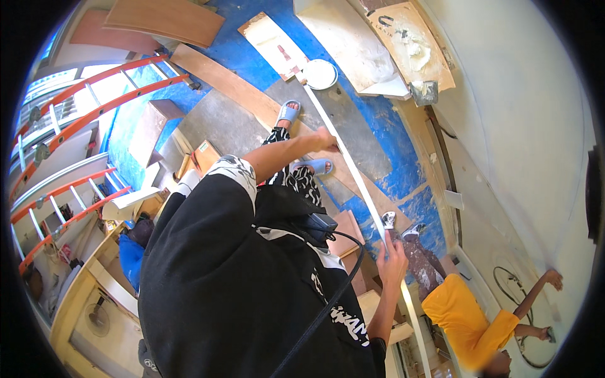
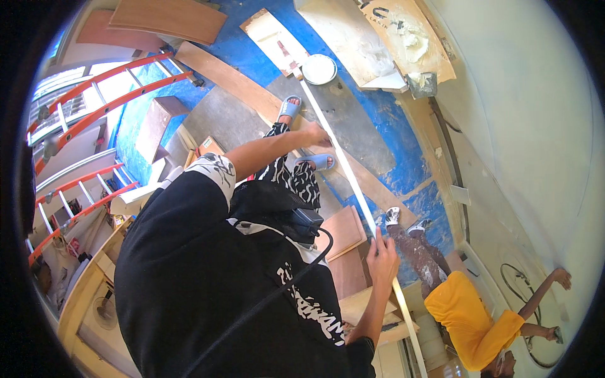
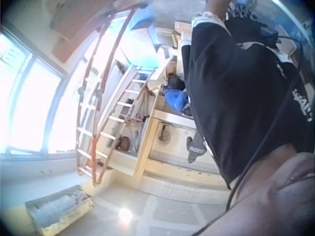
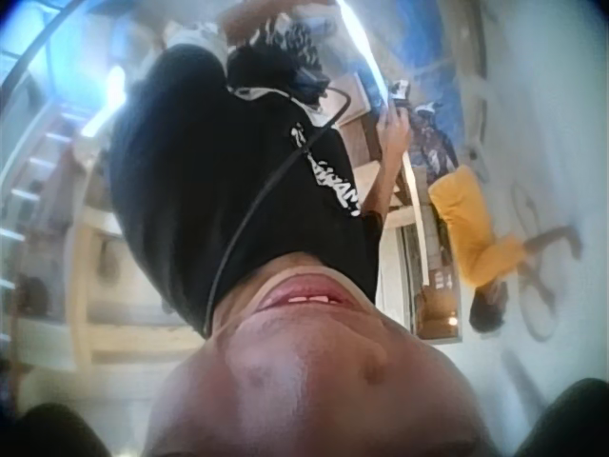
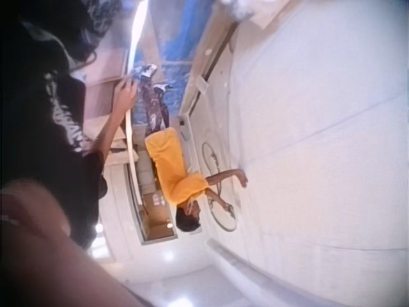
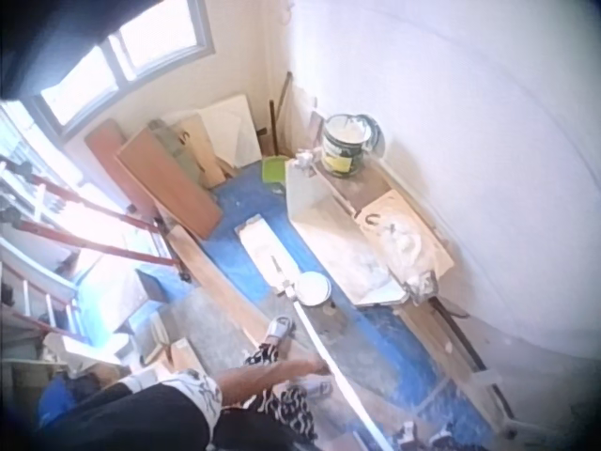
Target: The person uses a paint roller on a long extension pole to apply paint to the upper part of a wall and the ceiling.
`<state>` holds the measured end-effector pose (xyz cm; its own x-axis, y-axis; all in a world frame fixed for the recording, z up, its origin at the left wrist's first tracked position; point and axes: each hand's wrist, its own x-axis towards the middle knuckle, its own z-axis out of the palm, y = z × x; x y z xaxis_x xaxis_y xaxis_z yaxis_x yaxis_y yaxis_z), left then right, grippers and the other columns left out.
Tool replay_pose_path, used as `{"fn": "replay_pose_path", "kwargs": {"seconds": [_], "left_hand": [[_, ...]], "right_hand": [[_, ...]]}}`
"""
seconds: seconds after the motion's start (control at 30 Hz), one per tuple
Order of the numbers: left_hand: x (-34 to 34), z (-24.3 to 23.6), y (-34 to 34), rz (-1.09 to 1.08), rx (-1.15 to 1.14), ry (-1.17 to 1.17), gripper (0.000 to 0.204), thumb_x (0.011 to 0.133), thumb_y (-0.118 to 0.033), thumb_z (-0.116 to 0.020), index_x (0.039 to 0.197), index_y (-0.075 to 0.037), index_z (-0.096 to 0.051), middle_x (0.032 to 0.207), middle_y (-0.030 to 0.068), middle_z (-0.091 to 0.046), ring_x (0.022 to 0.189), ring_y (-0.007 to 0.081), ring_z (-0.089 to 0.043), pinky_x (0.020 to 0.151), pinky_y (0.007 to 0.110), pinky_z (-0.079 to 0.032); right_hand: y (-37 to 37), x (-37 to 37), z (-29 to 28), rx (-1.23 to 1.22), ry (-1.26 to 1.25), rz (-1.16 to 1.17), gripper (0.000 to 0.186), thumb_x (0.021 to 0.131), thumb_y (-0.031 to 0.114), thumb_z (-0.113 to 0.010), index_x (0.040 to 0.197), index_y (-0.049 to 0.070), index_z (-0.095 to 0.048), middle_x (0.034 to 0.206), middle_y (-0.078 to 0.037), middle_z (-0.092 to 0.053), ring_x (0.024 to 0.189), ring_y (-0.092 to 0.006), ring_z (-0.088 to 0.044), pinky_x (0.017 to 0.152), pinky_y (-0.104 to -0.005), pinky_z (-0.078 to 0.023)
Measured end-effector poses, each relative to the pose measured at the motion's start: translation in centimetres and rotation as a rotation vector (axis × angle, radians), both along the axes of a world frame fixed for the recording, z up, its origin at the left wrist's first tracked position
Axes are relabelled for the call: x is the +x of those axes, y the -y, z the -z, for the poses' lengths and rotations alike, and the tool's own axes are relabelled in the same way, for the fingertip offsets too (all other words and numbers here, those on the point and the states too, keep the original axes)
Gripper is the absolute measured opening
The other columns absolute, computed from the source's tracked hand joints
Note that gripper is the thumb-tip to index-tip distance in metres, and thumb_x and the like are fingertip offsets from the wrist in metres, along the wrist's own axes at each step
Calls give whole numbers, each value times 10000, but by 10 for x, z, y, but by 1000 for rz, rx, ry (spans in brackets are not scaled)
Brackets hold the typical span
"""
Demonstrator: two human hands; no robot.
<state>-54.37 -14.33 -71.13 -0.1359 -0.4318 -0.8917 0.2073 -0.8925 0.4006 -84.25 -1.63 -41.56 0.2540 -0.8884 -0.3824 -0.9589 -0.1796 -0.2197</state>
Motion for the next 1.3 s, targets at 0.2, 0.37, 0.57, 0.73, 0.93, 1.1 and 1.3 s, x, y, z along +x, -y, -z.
{"fn": "replay_pose_path", "kwargs": {"seconds": [0.2, 0.37, 0.57, 0.73, 0.93, 1.1, 1.3], "left_hand": [[46, 15, 35, -193, -13, 48, 170, 801, 68, -605, 938, 163, -635, 934, 265, -672, 808, 328, -709, 684, 355, -628], [55, -22, 45, -133, -23, 167, 172, 797, 42, -621, 927, 151, -644, 882, 235, -690, 752, 267, -719, 664, 327, -626], [58, -7, 46, 8, -32, 289, 173, 804, 5, -629, 909, 141, -640, 847, 215, -697, 714, 249, -720, 643, 313, -624], [34, 12, 21, -101, 39, 80, 289, 842, -48, -619, 988, 197, -568, 938, 283, -653, 784, 351, -705, 650, 366, -632], [-1, 47, -2, -221, 143, -62, 343, 859, -99, -673, 1055, 159, -559, 969, 284, -642, 848, 369, -690, 706, 393, -628], [-20, 40, -16, -43, 143, -60, 339, 825, -86, -707, 1035, 141, -570, 936, 271, -649, 817, 367, -693, 687, 409, -630], [-18, 36, -16, 0, 94, 22, 330, 802, -78, -720, 1004, 142, -580, 908, 244, -663, 726, 327, -703, 611, 376, -625]], "right_hand": [[41, 30, 14, 0, 36, -40, 353, 881, 140, -641, 1235, 143, -641, 793, -117, -547, 672, -310, -600, 581, -415, -478], [45, 33, 17, 0, 63, -36, 349, 888, 149, -637, 1237, 135, -638, 803, -132, -555, 687, -319, -604, 600, -417, -479], [49, 44, 44, 52, 60, -12, 347, 898, 157, -626, 1244, 124, -632, 810, -144, -560, 697, -337, -596, 628, -428, -472], [22, 21, 36, 103, 95, 31, 371, 883, 118, -630, 1253, 91, -619, 775, -173, -540, 680, -348, -560, 629, -417, -449], [-11, -8, 13, 127, 65, 64, 375, 876, 105, -636, 1250, 94, -621, 788, -165, -545, 692, -340, -566, 626, -411, -449], [-40, -35, 14, 109, 100, 79, 384, 852, 85, -665, 1235, 100, -635, 774, -142, -523, 666, -314, -552, 608, -398, -447], [-42, -31, 9, 87, 106, 93, 398, 845, 64, -669, 1240, 90, -628, 765, -143, -515, 668, -311, -543, 617, -388, -448]]}}
